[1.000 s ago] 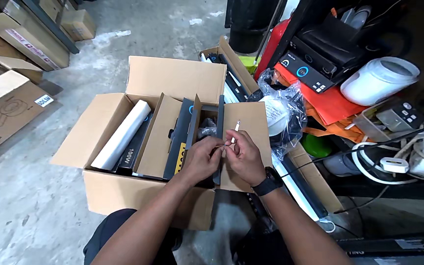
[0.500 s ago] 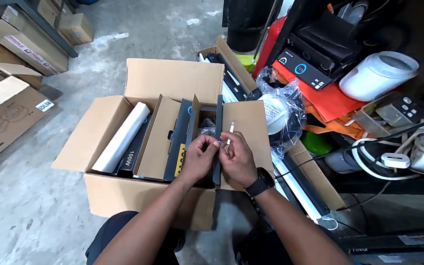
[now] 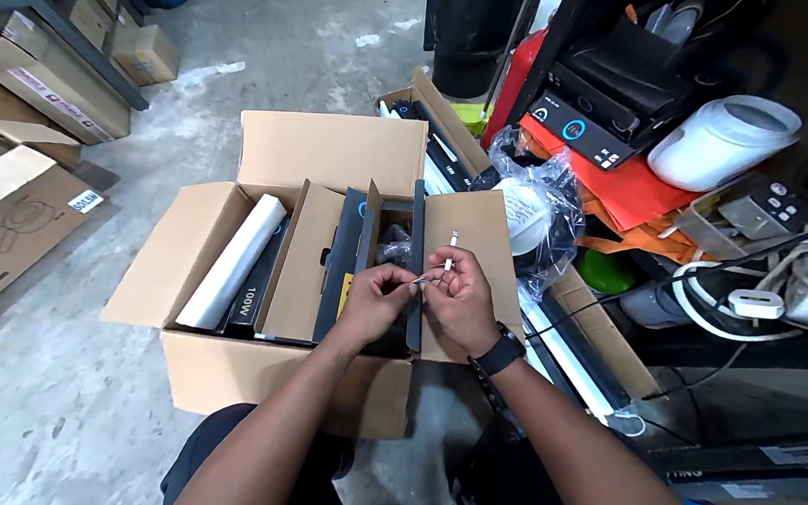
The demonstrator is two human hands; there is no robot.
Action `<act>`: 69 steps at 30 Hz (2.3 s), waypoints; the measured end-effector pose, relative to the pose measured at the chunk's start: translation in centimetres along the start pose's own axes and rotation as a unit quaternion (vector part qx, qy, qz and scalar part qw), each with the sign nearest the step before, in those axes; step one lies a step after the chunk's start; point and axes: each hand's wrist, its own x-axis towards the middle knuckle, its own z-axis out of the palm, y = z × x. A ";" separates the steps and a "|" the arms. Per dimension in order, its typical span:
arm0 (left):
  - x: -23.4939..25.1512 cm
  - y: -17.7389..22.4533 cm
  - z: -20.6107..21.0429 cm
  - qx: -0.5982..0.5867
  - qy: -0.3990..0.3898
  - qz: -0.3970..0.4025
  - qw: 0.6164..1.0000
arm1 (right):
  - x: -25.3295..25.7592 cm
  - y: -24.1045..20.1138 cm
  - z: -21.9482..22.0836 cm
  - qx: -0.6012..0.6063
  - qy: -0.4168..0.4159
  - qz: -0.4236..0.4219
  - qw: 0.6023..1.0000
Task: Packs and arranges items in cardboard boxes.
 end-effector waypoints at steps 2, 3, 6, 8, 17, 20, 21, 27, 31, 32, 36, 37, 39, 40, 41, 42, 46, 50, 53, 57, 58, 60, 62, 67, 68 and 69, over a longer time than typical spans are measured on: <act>0.1 0.1 0.0 -0.017 0.013 -0.023 1.000 | 0.1 -0.1 -0.1 0.019 -0.005 0.006 1.000; 0.2 0.1 0.0 -0.033 0.020 -0.032 0.999 | 0.2 -0.2 -0.1 0.034 0.001 0.011 0.999; 0.4 0.3 0.1 -0.076 0.029 -0.062 0.995 | 0.4 -0.5 0.0 0.065 0.034 0.032 0.997; 0.5 0.2 0.1 -0.087 0.025 -0.069 0.994 | 0.3 -0.6 0.0 0.069 0.037 0.030 0.996; 0.5 -0.2 0.7 -0.082 0.038 -0.049 0.995 | 0.0 -0.7 0.2 0.046 0.041 0.057 0.996; 0.5 0.0 0.7 -0.002 0.032 -0.024 0.999 | 0.0 -0.6 0.1 0.001 0.033 0.057 0.998; 0.6 0.1 0.6 0.030 0.015 -0.014 0.999 | -0.1 -0.5 -0.1 -0.011 0.033 0.054 0.998; 0.0 -0.3 0.8 0.128 -0.027 0.060 0.990 | -1.3 -0.9 -1.6 -0.064 0.005 0.037 0.997; -0.3 -0.4 0.5 0.156 -0.065 0.087 0.982 | -2.0 -1.3 -2.1 -0.090 -0.015 0.021 0.996; -0.3 -0.2 0.5 0.158 -0.074 0.077 0.982 | -2.2 -1.5 -2.2 -0.095 -0.019 0.021 0.995; -0.6 0.5 1.0 0.136 -0.060 0.063 0.987 | -2.4 -2.8 -3.6 -0.134 -0.032 -0.015 0.990; -0.5 0.6 1.1 0.125 -0.046 0.065 0.989 | -2.2 -3.5 -4.5 -0.158 -0.020 -0.033 0.987; -0.2 0.6 0.9 0.102 -0.015 0.062 0.993 | -1.3 -4.0 -7.4 -0.240 0.011 -0.068 0.968; -0.1 0.6 0.8 0.091 0.001 0.061 0.994 | -1.1 -3.9 -9.2 -0.301 0.029 -0.077 0.950; 0.1 0.6 0.7 0.081 0.015 0.059 0.995 | -1.0 -3.8 -11.0 -0.372 0.039 -0.066 0.925; 0.1 0.7 0.7 0.073 0.025 0.055 0.995 | -1.2 -3.7 -12.7 -0.444 0.039 -0.036 0.895; 0.1 1.0 0.9 0.076 0.042 0.032 0.996 | -3.1 -1.0 -17.9 -0.628 -0.042 0.078 0.773; 0.1 1.1 1.1 0.077 0.039 0.032 0.996 | -5.8 3.9 -17.7 -0.715 -0.123 0.049 0.687; 0.3 1.3 1.4 0.075 0.045 0.037 0.995 | -7.1 7.0 -15.6 -0.728 -0.195 0.111 0.648; 0.3 1.5 1.3 0.068 0.059 0.018 0.996 | -7.2 6.3 -14.2 -0.622 -0.235 0.295 0.686; 0.5 1.5 1.2 0.059 0.063 0.015 0.996 | -7.1 5.5 -14.7 -0.598 -0.228 0.301 0.707; 0.7 1.5 0.9 0.036 0.071 0.005 0.997 | -6.9 2.4 -16.4 -0.545 -0.202 0.304 0.755; 0.9 1.3 0.6 0.015 0.075 -0.004 0.997 | -7.0 -1.0 -18.4 -0.485 -0.130 0.262 0.824; 0.6 1.4 0.7 -0.021 0.069 -0.037 0.997 | -6.2 -7.5 -18.9 -0.357 0.032 0.114 0.926; 0.7 1.4 0.8 -0.025 0.067 -0.041 0.997 | -5.9 -7.7 -18.1 -0.321 0.033 0.092 0.942; 0.7 1.4 0.9 -0.028 0.066 -0.042 0.997 | -5.7 -7.4 -17.0 -0.289 0.028 0.071 0.954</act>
